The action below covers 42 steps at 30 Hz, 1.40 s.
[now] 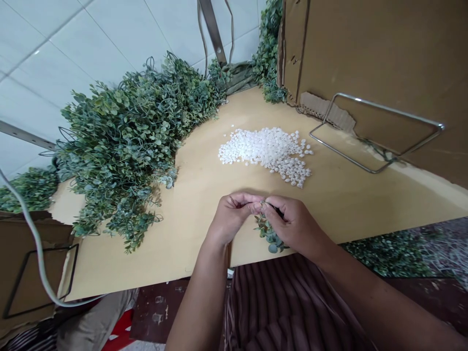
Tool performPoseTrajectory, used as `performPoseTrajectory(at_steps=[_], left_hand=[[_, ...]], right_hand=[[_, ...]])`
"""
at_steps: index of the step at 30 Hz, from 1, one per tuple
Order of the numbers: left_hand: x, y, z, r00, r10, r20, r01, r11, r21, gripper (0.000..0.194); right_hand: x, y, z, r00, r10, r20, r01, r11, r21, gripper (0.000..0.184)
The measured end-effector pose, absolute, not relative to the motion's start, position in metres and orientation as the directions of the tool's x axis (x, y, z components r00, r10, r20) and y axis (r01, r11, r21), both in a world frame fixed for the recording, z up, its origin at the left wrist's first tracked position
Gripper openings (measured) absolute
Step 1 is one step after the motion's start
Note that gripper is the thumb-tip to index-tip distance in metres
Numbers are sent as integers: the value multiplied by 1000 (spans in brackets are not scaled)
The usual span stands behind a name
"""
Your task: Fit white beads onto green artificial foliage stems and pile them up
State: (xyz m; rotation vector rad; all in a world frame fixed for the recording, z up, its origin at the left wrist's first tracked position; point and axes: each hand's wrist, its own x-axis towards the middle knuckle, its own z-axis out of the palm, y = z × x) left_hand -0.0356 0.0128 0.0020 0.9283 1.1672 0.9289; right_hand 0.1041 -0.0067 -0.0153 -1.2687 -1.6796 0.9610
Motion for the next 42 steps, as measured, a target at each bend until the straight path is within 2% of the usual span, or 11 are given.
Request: performPoseTrajectory(at_steps=[6, 12, 18, 23, 30, 33, 35, 37, 39, 41, 42], left_hand=[[-38, -4, 1, -1, 987, -158, 32, 158, 987, 28], [-34, -12, 3, 155, 980, -120, 221, 84, 972, 19], [-41, -11, 4, 86, 974, -211, 143, 198, 970, 34], [-38, -17, 8, 182, 966, -182, 120, 162, 979, 33], [-34, -14, 7, 248, 947, -205, 124, 179, 976, 26], [-38, -13, 7, 168, 961, -218, 51, 213, 976, 26], [-39, -13, 7, 123, 968, -217, -4, 219, 976, 24], [-39, -13, 7, 122, 970, -209, -55, 217, 975, 21], [-36, -13, 6, 159, 967, -198, -107, 217, 970, 20], [-32, -12, 5, 199, 962, -187, -154, 219, 963, 22], [-30, -11, 4, 210, 960, -184, -171, 221, 960, 23]], right_hand=[[105, -2, -15, -147, 979, 143, 290, 181, -940, 30], [105, -4, -14, -83, 990, 116, 157, 128, -979, 30], [116, -5, -13, -135, 991, -20, -194, -46, -980, 44], [114, -2, -15, 2, 997, -81, -250, -78, -965, 49], [115, -2, -16, 35, 998, -57, -349, -41, -936, 41], [135, -13, -4, -260, 966, 20, -457, -105, -883, 46], [149, -20, 5, -579, 808, 110, -486, -234, -842, 66], [156, -22, 10, -670, 734, 112, -454, -286, -844, 68], [153, -18, 9, -522, 853, 17, -370, -208, -905, 54], [143, -11, 3, -196, 980, -16, -275, -71, -959, 33], [138, -8, -1, -106, 994, -3, -218, -26, -976, 29]])
